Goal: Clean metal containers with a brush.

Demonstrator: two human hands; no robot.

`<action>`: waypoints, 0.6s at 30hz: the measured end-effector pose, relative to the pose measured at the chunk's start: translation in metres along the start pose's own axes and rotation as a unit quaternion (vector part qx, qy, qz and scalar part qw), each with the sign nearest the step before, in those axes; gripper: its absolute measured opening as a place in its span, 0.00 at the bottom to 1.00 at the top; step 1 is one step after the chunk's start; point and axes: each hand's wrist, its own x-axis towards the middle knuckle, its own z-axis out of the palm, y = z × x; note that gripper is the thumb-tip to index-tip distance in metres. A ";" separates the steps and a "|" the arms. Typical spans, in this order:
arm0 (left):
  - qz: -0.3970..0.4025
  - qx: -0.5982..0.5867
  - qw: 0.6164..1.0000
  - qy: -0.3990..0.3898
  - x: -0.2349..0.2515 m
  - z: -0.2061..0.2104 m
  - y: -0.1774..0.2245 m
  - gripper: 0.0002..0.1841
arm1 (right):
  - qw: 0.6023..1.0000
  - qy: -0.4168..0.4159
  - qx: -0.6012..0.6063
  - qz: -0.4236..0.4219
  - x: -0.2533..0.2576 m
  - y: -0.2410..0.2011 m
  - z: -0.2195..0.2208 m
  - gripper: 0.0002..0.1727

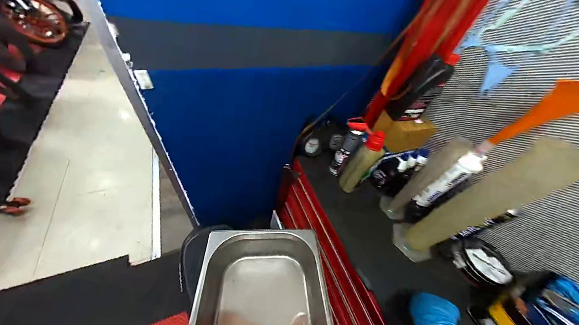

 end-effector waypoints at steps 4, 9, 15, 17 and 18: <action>-0.023 -0.037 0.999 0.010 0.019 0.009 0.010 0.14 | 0.999 -0.014 -0.029 0.027 0.026 0.015 0.018 0.19; -0.031 -0.080 0.996 -0.019 0.034 0.016 0.021 0.14 | 0.997 0.057 0.009 -0.047 0.039 0.011 -0.024 0.37; 0.034 -0.043 0.997 -0.049 0.044 0.031 0.053 0.40 | 0.899 0.228 0.296 -0.229 -0.032 -0.017 -0.159 0.45; 0.094 -0.001 0.993 -0.078 0.050 0.031 0.062 0.49 | 0.875 0.183 0.331 -0.302 -0.088 -0.027 -0.187 0.45; 0.126 0.025 0.987 -0.092 0.053 0.032 0.068 0.51 | 0.876 0.137 0.328 -0.327 -0.116 -0.034 -0.195 0.44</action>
